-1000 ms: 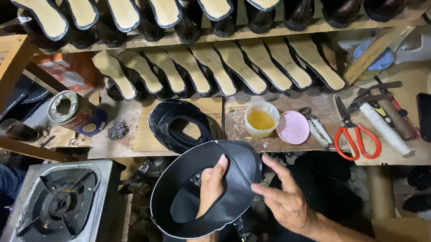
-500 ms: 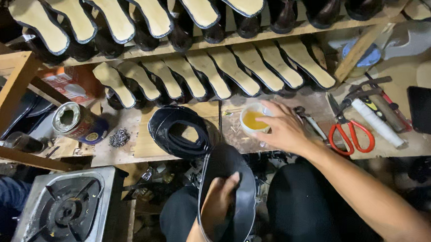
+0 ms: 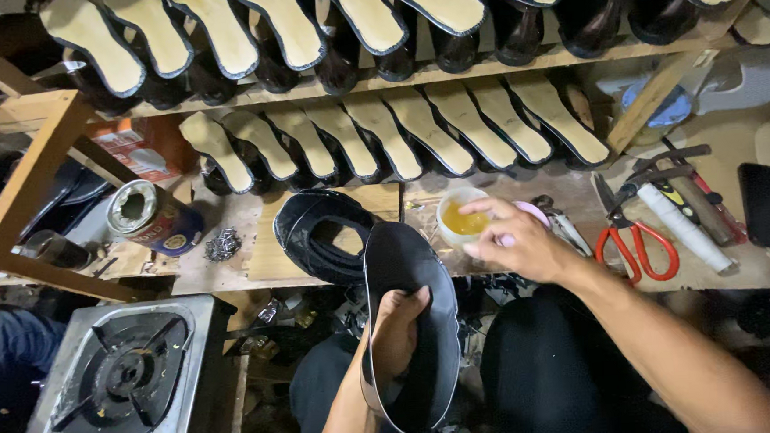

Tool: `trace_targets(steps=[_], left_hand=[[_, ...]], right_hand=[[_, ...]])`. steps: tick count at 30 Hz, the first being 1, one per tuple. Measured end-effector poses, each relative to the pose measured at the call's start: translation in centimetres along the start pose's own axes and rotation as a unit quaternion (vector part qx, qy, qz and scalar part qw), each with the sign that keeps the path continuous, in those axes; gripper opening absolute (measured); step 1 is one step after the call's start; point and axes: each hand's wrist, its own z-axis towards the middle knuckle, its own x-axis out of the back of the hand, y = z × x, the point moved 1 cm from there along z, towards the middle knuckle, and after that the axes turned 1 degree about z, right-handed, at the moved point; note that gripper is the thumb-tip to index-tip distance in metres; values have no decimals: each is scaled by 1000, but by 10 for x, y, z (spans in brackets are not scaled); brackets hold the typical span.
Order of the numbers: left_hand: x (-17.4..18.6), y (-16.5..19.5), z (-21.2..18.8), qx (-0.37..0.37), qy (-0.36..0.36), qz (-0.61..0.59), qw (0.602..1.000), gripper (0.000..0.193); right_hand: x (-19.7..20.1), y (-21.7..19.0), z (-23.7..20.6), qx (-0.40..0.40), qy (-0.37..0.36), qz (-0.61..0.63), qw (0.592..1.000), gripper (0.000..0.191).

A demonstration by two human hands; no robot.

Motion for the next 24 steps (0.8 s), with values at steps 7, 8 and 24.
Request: trace_targets(steps=[7,8,24], left_hand=[[-19,-16,7,53,-23,-39,998,24],[-21,-15,7,46,-25,-47,998,23],[-41,13,10,-47,115,-3,992,23]], right_hand=[[-31,-2,-43,70,41,285,955,40],[-34,-2,-48,83,52,255,962,39],[-60,-7,-85,90,128,164,974,28]])
